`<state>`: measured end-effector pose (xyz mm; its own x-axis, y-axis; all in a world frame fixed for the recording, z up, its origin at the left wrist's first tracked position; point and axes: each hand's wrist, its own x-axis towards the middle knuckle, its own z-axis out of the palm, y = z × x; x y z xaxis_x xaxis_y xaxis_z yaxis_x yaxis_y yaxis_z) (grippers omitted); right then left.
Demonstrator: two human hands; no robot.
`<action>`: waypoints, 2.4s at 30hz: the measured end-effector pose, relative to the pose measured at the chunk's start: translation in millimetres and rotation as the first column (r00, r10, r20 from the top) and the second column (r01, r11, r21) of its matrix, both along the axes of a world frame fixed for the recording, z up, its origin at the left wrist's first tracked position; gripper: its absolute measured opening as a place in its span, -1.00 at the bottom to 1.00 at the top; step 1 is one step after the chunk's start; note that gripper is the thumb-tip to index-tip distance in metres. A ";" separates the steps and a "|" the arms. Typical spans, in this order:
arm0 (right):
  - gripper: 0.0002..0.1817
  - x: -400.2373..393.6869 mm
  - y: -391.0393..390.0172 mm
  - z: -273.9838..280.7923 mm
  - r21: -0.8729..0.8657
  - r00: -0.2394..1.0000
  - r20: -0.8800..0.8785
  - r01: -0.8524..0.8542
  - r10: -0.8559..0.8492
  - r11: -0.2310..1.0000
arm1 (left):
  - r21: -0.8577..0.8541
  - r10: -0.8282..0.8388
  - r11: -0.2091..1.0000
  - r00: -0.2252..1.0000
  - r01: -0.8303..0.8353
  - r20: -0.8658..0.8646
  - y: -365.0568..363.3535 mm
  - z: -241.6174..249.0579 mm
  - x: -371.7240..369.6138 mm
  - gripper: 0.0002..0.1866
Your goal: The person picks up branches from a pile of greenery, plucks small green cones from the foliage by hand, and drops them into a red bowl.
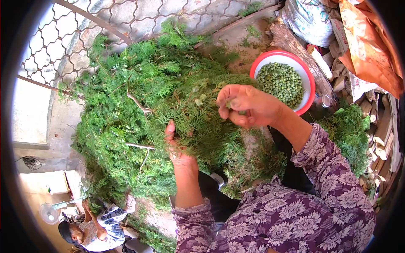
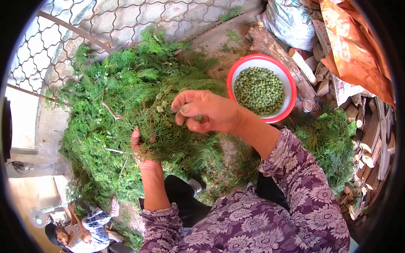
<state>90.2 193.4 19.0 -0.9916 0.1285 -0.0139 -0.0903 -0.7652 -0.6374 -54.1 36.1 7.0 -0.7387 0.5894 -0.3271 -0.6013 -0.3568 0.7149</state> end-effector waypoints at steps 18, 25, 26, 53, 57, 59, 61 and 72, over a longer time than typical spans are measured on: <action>-0.47 42.1 101.6 -34.6 0.980 0.626 -0.122 -0.044 -0.770 -0.192 | -0.132 -0.057 0.990 0.998 0.054 -0.020 -14.5 -14.5 -13.4 -0.65; -0.31 2.0 57.0 -9.2 0.871 0.944 0.210 -0.062 -0.255 0.487 | 0.009 -0.093 0.995 0.982 0.095 -0.162 -19.2 -31.9 -8.6 -0.77; -0.29 -2.3 55.6 -11.8 0.922 0.975 0.118 -0.037 -0.190 0.385 | 0.010 -0.091 0.996 0.982 0.094 -0.164 -17.5 -26.3 -7.2 -0.77; -0.63 -6.7 39.4 -6.4 0.900 0.967 0.229 -0.255 0.115 0.353 | -0.566 -0.597 0.797 -0.422 -0.211 -0.683 10.9 10.0 26.9 -0.50; -0.63 -7.6 33.9 -0.6 0.938 0.955 0.244 -0.278 0.171 0.210 | -0.556 -0.563 0.815 -0.459 -0.166 -0.688 9.2 -0.1 26.9 -0.58; -0.62 -9.8 31.0 -8.3 0.949 0.956 0.197 -0.241 0.215 0.201 | -0.637 -0.598 0.766 -0.453 -0.083 -0.661 8.2 -5.1 25.1 -0.69; -0.61 -9.6 29.0 -11.2 0.960 0.955 0.148 -0.201 0.257 0.194 | -0.699 -0.645 0.716 -0.389 -0.007 -0.657 7.1 -8.7 23.0 -0.75; -0.39 -2.8 46.7 -10.4 0.974 0.901 -0.194 0.223 -0.388 0.032 | -0.801 -0.817 0.570 0.019 0.183 -0.577 6.4 -18.5 26.7 -0.96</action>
<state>87.4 240.1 8.6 -0.8598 0.4016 0.3155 -0.0153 0.5973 -0.8019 -27.4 42.5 -11.5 -0.2276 0.9688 -0.0982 0.6262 0.2229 0.7471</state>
